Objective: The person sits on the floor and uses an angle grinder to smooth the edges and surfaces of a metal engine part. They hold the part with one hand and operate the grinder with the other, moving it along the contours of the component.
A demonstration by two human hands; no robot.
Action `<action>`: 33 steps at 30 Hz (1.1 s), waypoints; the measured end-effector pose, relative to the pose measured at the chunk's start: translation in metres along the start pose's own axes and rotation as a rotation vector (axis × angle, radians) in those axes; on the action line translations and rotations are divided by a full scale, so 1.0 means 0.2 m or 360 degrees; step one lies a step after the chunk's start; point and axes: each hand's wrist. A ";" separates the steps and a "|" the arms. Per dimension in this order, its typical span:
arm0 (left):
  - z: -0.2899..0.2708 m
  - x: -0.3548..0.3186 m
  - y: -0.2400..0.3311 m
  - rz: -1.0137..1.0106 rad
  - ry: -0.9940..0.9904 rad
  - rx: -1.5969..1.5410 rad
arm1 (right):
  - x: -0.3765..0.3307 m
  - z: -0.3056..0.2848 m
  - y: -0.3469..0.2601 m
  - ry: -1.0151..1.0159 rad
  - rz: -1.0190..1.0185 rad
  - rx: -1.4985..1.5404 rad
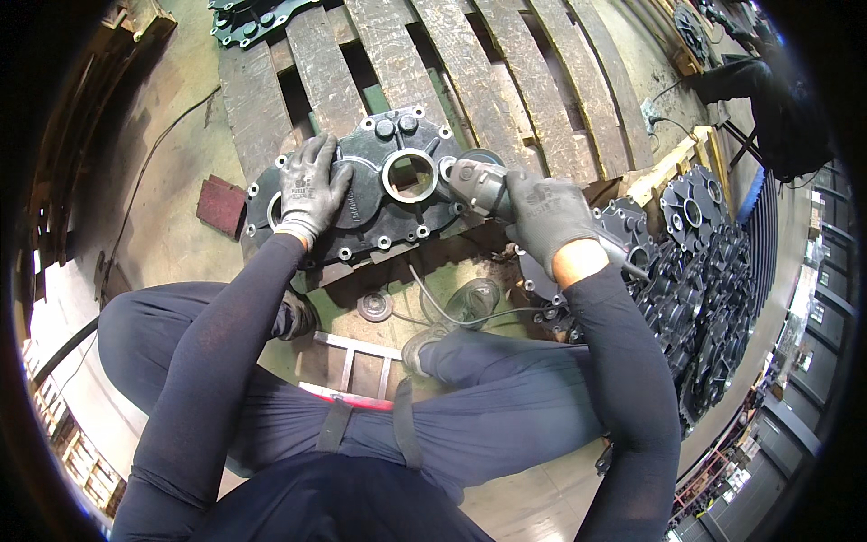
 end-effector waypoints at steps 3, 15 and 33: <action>0.00 0.00 -0.01 0.0003 -0.0006 0.0000 | 0.01 -0.01 0.05 -0.0037 0.0151 0.0028; 0.01 -0.01 -0.01 0.0004 0.0028 0.0035 | 0.17 -0.23 -0.11 -0.0373 0.0345 0.0391; 0.01 0.01 -0.01 -0.0007 -0.0026 0.0016 | -0.03 0.03 0.20 -0.0465 0.0604 0.1077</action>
Point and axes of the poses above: each hand's wrist, its own x-axis towards the middle knuckle, its own z-axis out of the palm, y = z × x, and after that the axes turned 12 degrees about z, right-handed
